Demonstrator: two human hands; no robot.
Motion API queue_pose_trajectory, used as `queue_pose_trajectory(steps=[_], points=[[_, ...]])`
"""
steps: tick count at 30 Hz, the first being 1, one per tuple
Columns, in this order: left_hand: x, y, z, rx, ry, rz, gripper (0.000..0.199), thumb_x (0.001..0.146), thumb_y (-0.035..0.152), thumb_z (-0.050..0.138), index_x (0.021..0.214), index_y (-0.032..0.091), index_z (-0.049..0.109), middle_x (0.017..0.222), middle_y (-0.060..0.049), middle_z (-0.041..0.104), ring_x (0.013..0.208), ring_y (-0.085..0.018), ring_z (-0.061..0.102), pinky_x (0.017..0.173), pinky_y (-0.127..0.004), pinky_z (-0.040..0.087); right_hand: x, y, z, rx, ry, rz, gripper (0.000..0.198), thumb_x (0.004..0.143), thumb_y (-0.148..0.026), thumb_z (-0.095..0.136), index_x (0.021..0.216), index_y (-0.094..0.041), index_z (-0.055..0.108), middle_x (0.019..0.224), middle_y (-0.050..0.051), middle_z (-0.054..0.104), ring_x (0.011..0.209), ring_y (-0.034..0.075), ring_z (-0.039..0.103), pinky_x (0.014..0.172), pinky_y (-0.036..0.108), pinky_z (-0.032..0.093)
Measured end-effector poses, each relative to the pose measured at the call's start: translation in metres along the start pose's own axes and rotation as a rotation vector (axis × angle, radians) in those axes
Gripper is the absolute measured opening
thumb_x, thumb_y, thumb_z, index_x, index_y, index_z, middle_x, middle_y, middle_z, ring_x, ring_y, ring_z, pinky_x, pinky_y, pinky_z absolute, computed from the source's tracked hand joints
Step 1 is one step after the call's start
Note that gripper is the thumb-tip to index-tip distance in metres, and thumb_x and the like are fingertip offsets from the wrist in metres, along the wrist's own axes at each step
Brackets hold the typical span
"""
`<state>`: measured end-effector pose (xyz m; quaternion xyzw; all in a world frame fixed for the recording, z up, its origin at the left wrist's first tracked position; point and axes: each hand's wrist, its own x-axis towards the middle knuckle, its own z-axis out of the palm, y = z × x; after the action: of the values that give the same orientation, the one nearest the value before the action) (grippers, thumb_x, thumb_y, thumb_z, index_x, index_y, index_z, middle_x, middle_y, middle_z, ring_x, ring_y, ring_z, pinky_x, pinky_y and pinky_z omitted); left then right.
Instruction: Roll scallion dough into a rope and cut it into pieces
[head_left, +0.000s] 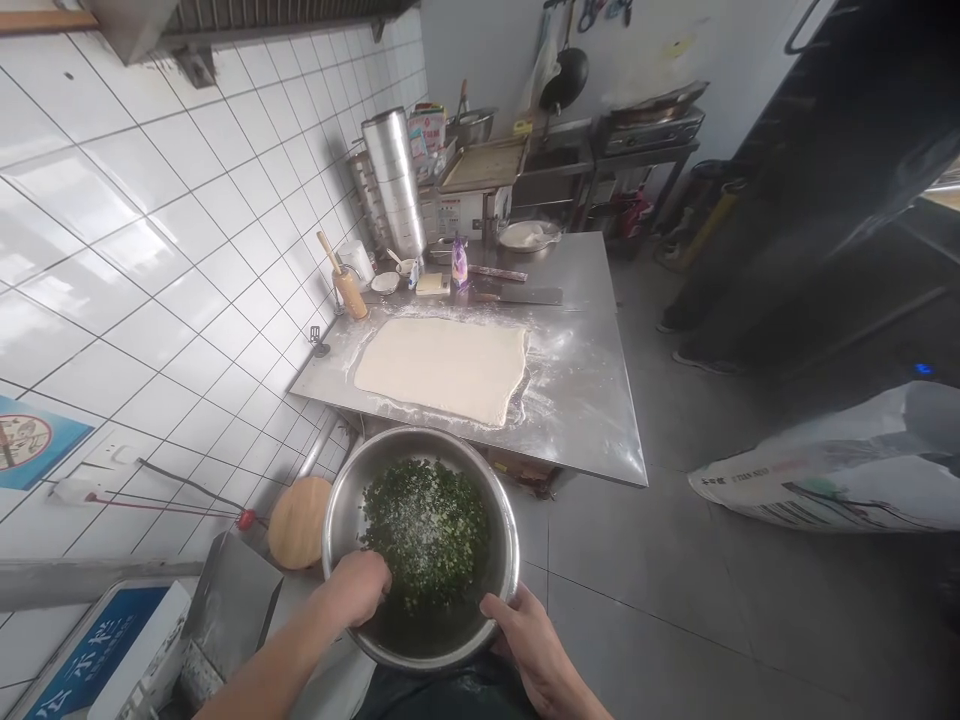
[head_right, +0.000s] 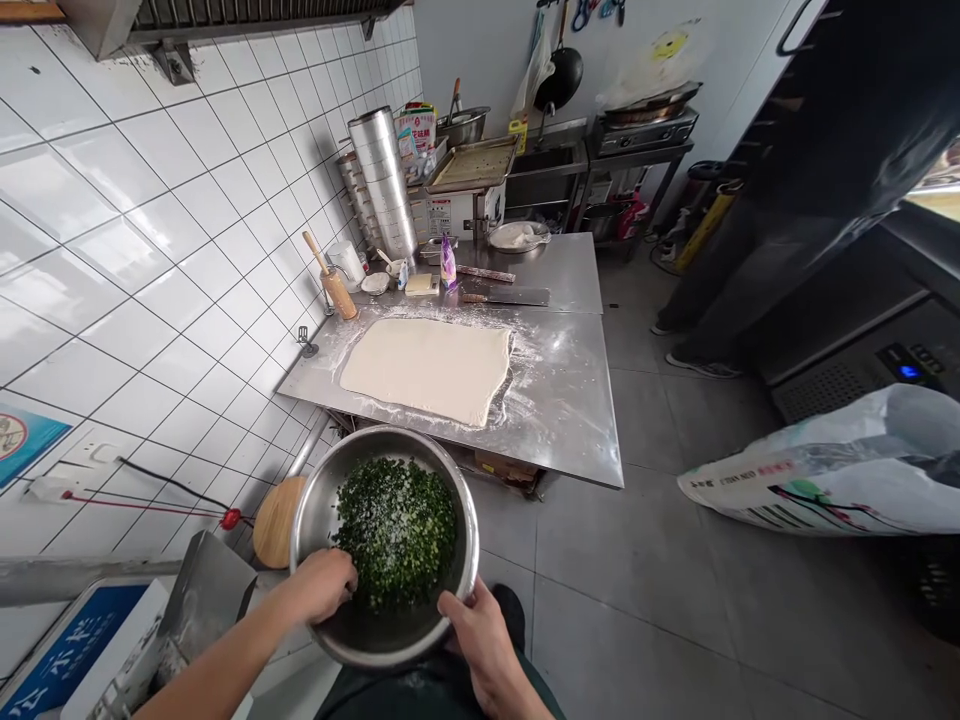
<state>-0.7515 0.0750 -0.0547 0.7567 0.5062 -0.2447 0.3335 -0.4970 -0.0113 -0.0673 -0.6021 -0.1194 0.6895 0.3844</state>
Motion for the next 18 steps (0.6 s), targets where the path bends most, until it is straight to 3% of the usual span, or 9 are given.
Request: queue_pose_trajectory(steps=[6,13,18], points=[[-0.003,0.005,-0.001,0.001,-0.011,0.029,0.018,0.076,0.037,0.067,0.066,0.024,0.074,0.063,-0.010,0.065,0.079,-0.029,0.066,0.078,-0.039,0.051,-0.005,-0.003,-0.002,-0.003,-0.019,0.021,0.033,0.061,-0.034,0.062,0.090,-0.019,0.059,0.074,0.000,0.061,0.071,0.022,0.062,0.059,0.030,0.052],[-0.003,0.013,-0.006,-0.028,0.022,0.048,0.024,0.074,0.033,0.069,0.054,0.020,0.063,0.057,-0.010,0.061,0.068,-0.026,0.064,0.070,-0.038,0.048,-0.004,0.000,-0.004,0.042,-0.006,-0.011,0.028,0.060,-0.033,0.063,0.085,-0.021,0.059,0.071,-0.002,0.059,0.064,0.018,0.059,0.054,0.026,0.047],[-0.008,0.010,-0.027,-0.167,0.103,0.056,0.015,0.088,0.032,0.054,0.080,0.021,0.061,0.074,-0.006,0.070,0.064,-0.018,0.066,0.060,-0.027,0.045,0.000,0.005,-0.004,0.034,0.009,-0.046,0.026,0.060,-0.031,0.059,0.084,-0.020,0.057,0.067,-0.004,0.055,0.059,0.016,0.054,0.049,0.024,0.041]])
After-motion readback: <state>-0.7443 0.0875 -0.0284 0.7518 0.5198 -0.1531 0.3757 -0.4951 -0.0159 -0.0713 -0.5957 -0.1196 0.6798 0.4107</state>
